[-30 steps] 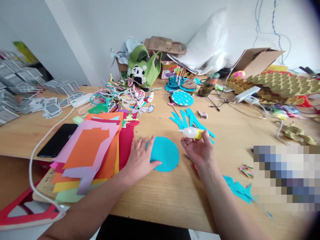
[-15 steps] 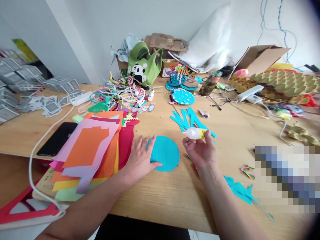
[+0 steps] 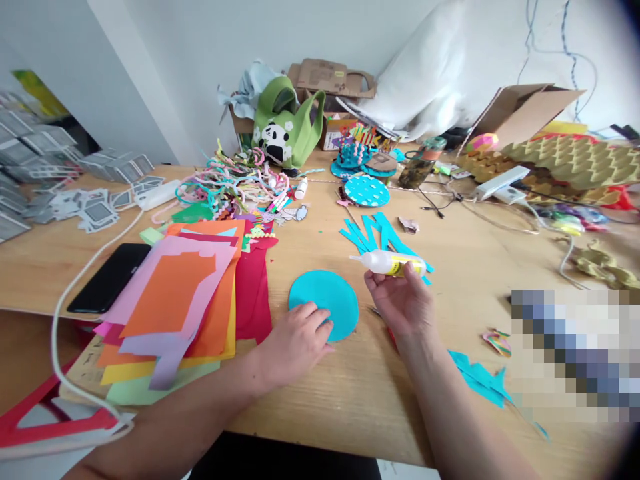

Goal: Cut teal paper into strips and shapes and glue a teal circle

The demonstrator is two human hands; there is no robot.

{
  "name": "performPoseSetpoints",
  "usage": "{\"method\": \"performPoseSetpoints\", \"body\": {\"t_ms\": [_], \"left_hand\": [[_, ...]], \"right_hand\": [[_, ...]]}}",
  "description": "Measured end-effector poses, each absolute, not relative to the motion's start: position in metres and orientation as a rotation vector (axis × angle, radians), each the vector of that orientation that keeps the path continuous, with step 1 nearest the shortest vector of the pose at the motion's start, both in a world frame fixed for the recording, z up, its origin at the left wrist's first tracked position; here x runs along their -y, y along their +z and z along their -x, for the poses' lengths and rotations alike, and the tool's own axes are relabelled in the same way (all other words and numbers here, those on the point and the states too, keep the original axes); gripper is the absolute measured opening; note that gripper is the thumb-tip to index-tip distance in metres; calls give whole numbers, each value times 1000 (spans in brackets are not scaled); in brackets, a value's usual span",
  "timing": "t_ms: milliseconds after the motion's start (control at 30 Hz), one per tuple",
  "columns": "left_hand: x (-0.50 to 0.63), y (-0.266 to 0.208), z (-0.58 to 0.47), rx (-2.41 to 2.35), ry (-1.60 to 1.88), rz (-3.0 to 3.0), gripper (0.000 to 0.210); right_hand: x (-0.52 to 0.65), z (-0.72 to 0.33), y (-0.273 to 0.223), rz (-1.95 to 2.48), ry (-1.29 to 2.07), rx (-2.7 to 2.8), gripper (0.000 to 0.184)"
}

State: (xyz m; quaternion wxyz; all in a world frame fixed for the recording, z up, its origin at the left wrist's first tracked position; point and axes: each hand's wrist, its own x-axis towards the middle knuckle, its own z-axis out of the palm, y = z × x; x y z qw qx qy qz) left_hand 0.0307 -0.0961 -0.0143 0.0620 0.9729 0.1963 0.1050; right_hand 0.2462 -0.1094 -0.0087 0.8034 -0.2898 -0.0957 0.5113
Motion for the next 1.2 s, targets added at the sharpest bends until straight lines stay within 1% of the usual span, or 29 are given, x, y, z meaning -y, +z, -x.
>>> {"method": "performPoseSetpoints", "body": {"t_ms": [100, 233, 300, 467, 667, 867, 967, 1033, 1133, 1200], "left_hand": [[98, -17, -32, -565, 260, -3007, 35], [98, -15, -32, -549, 189, -3044, 28], [97, -13, -31, -541, 164, -3047, 28], [93, -11, -28, -533, 157, -3059, 28], [93, -11, -26, -529, 114, -3072, 26], [95, -11, -27, -530, 139, -3067, 27], [95, -11, -28, -520, 272, -2980, 23], [93, -10, -28, -607, 481, -2833, 23], [83, -8, -26, -858, 847, -2579, 23], [75, -8, -24, -978, 1004, -2491, 24]], "right_hand": [[110, -246, -9, 613, 1109, 212, 31], [110, -246, -10, 627, 1119, 219, 26], [109, -246, -10, 636, 1113, 216, 24], [109, -246, -10, 671, 1105, 231, 27], [108, -247, -13, 687, 1098, 233, 23], [105, -248, -16, 681, 1065, 202, 24], [106, -248, -15, 669, 1073, 181, 25], [106, -249, -15, 654, 1075, 157, 27], [105, -251, -15, 634, 1063, 128, 27], [105, -252, -16, 632, 1053, 124, 27]]}}
